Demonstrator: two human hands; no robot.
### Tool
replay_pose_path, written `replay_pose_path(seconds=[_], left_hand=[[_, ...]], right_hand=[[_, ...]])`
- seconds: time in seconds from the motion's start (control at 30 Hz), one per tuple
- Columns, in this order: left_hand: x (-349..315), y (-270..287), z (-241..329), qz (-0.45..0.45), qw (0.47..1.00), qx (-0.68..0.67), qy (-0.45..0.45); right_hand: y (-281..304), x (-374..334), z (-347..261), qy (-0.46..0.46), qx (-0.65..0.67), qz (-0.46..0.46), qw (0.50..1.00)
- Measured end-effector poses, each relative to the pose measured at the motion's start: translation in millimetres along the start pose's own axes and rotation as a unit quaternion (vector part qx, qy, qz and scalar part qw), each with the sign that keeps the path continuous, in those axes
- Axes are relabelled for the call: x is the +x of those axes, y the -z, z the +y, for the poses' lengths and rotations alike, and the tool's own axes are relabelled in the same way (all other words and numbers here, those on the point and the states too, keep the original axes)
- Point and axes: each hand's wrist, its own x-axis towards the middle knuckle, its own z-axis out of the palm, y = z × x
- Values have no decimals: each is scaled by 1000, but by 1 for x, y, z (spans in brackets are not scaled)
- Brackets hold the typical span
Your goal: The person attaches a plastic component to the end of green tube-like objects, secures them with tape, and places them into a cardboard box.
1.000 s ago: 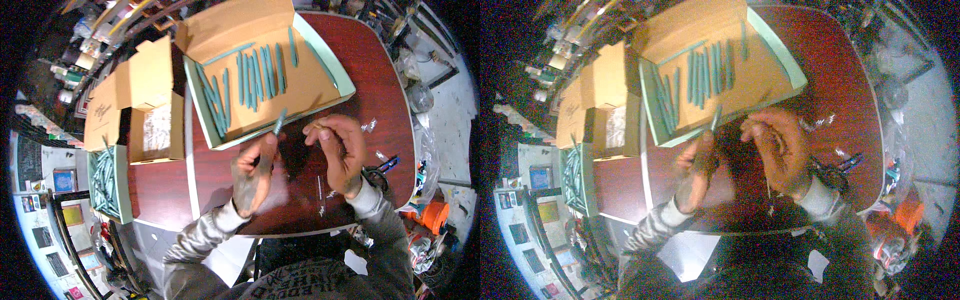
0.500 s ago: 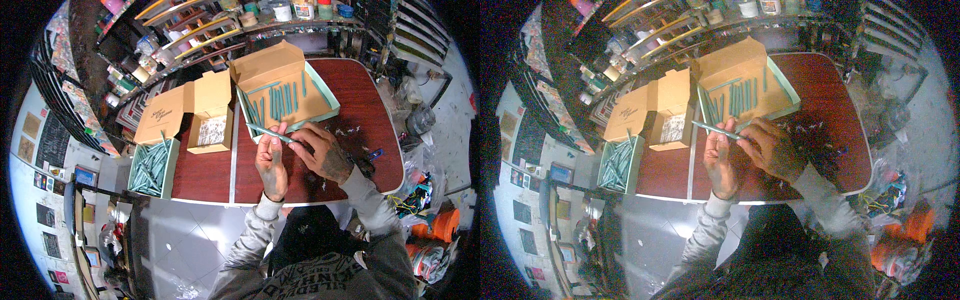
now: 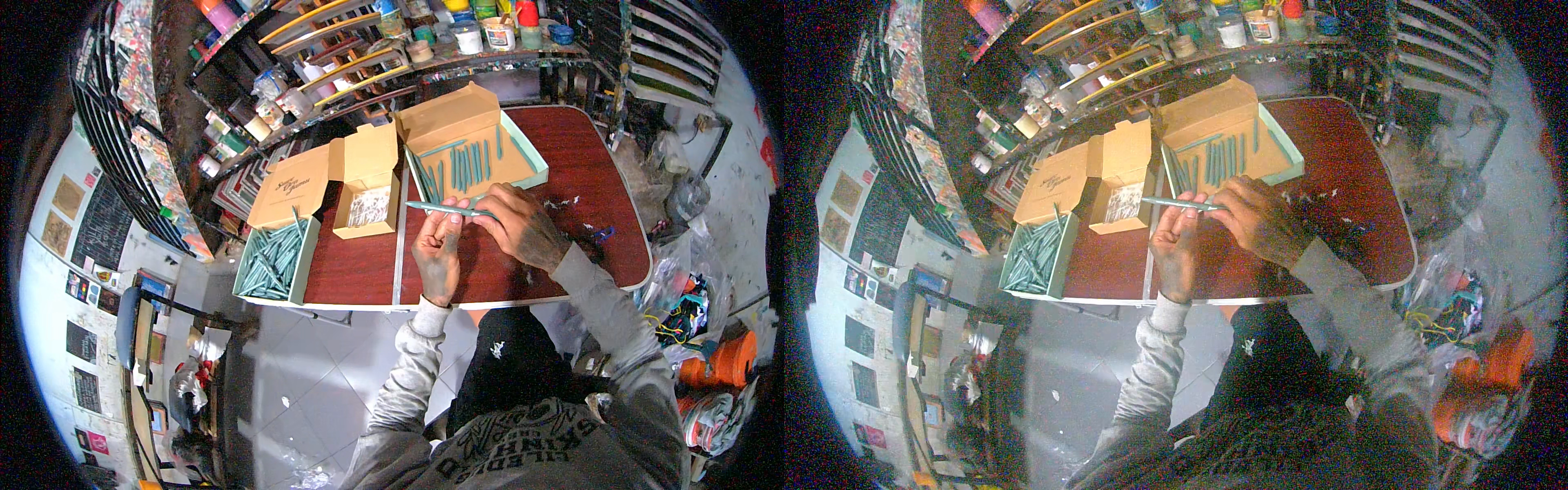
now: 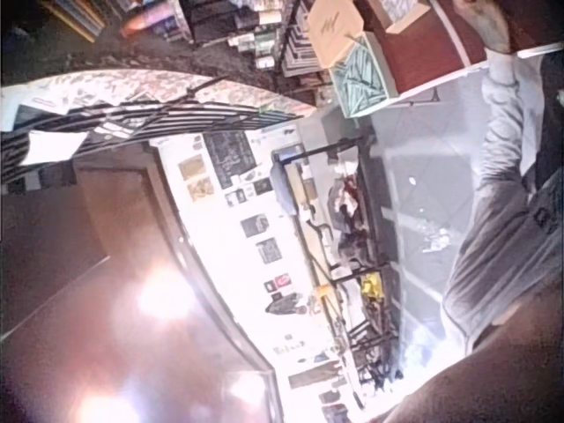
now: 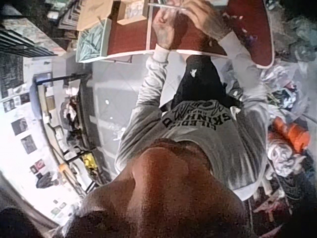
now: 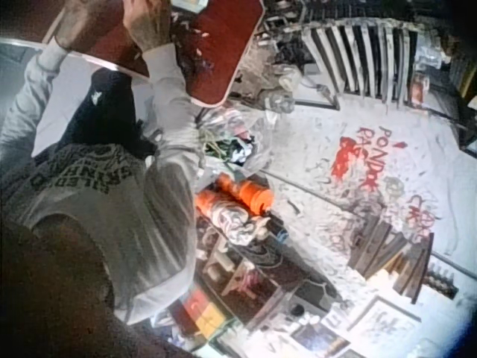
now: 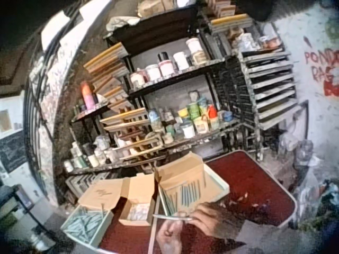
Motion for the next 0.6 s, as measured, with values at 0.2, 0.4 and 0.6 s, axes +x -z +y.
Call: replay_pose_path(seconds=[0.2, 0.4, 0.6], left_hand=[[-12, 4, 14, 1, 1000, 15, -10], [-22, -2, 22, -2, 999, 34, -7], [-29, -7, 26, -8, 998, 55, -19]], right_hand=[[4, -1, -16, -17, 6, -29, 999], [10, -6, -22, -13, -1, -33, 999], [19, -9, -28, -17, 9, -50, 999]])
